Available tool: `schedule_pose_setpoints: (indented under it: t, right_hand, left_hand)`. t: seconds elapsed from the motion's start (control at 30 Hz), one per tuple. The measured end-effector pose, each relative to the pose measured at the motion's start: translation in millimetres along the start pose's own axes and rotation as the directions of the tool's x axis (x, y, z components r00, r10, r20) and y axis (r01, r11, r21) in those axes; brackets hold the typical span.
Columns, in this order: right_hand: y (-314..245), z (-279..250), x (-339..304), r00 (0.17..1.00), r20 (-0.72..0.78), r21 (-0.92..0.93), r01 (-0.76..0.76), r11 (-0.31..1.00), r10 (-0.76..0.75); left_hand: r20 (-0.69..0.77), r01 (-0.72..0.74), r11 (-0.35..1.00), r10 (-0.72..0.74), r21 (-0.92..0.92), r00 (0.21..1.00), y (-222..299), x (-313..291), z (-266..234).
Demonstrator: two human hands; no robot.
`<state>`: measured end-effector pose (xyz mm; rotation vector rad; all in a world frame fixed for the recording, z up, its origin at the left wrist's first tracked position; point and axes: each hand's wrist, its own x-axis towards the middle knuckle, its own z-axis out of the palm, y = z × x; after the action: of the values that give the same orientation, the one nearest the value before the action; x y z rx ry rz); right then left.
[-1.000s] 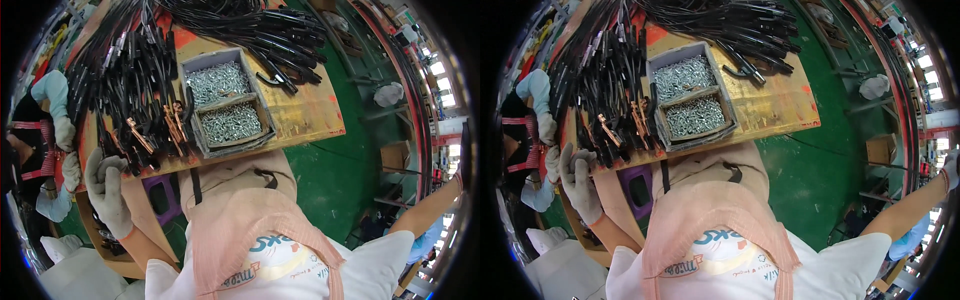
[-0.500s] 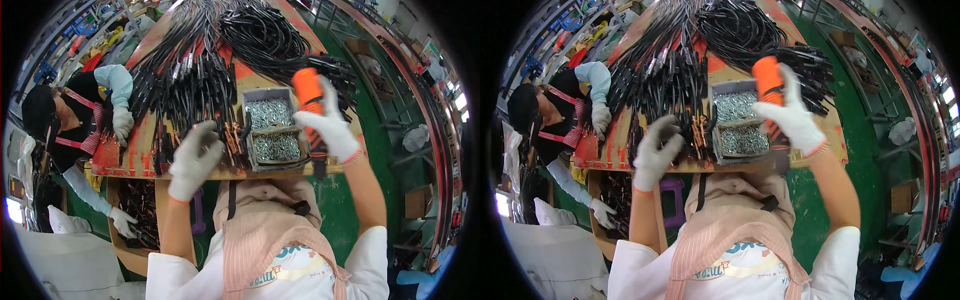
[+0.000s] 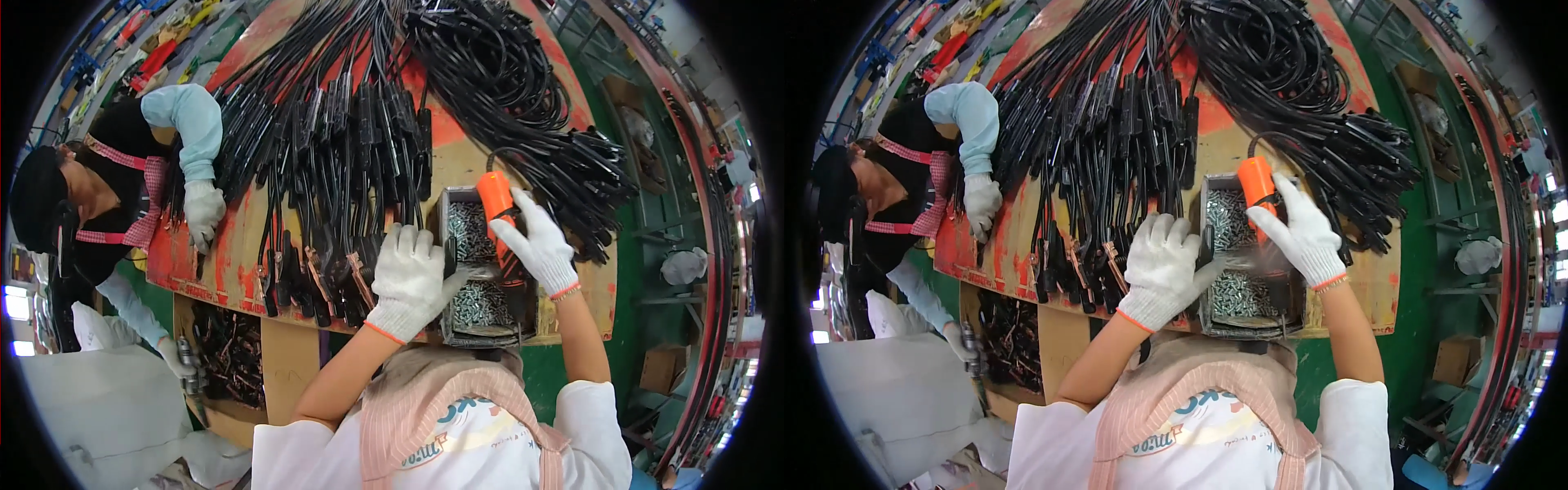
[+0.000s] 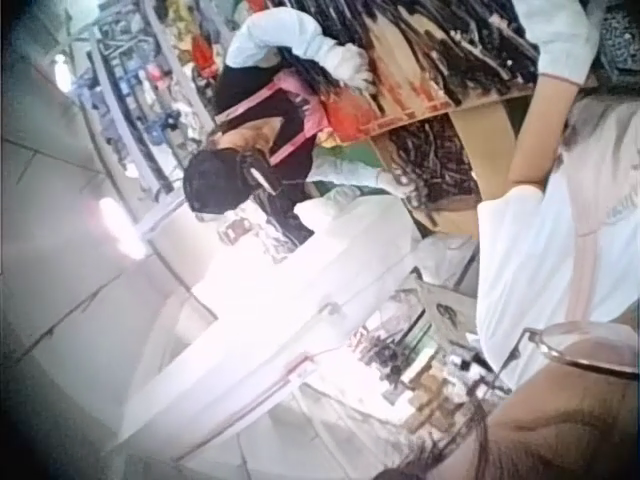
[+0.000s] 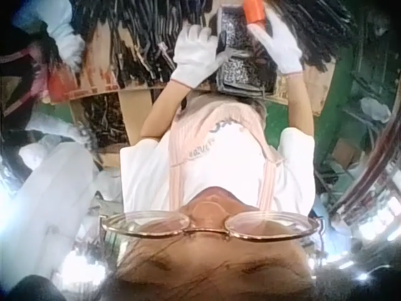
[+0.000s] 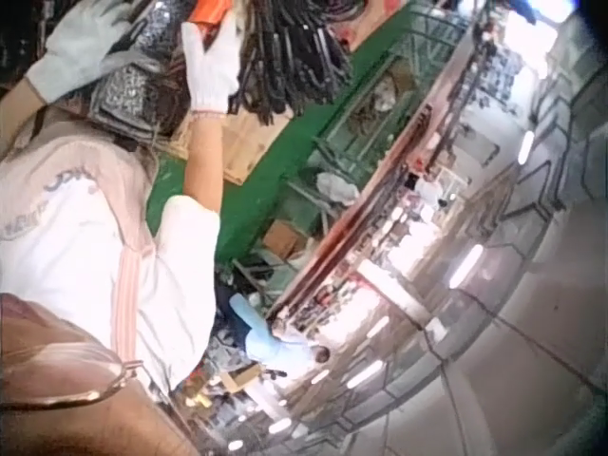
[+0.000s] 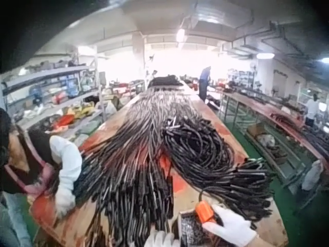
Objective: The person assembles plastic casings onto electrical cables by securing them with screws using a power screwdriver.
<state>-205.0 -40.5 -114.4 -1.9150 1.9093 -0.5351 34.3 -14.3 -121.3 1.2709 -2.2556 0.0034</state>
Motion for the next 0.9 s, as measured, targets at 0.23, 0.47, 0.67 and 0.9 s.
schedule_pose_setpoints:
  t: [0.23, 0.47, 0.67, 0.9]
  right_hand:
    - [6, -4, 5, 0.904, -0.340, 0.127, 0.318, 0.940, -0.260]
    - [-46, -5, 93, 0.782, -0.266, 0.168, 0.614, 0.771, -0.564]
    - [-57, 64, 187, 0.961, 0.052, 0.081, 0.267, 0.960, -0.272]
    - [-63, 95, 253, 0.843, 0.034, 0.005, 0.536, 0.844, -0.536]
  left_hand:
    - [0.115, 0.200, 0.975, -0.189, -0.092, 0.975, -14, 26, -36]
    - [0.216, 0.568, 0.812, -0.583, 0.132, 0.783, -95, 3, -98]
    - [0.181, -0.047, 0.964, -0.001, 0.262, 0.983, -13, 38, -40]
    - [0.511, -0.375, 0.919, 0.264, 0.125, 0.818, -27, 31, -7]
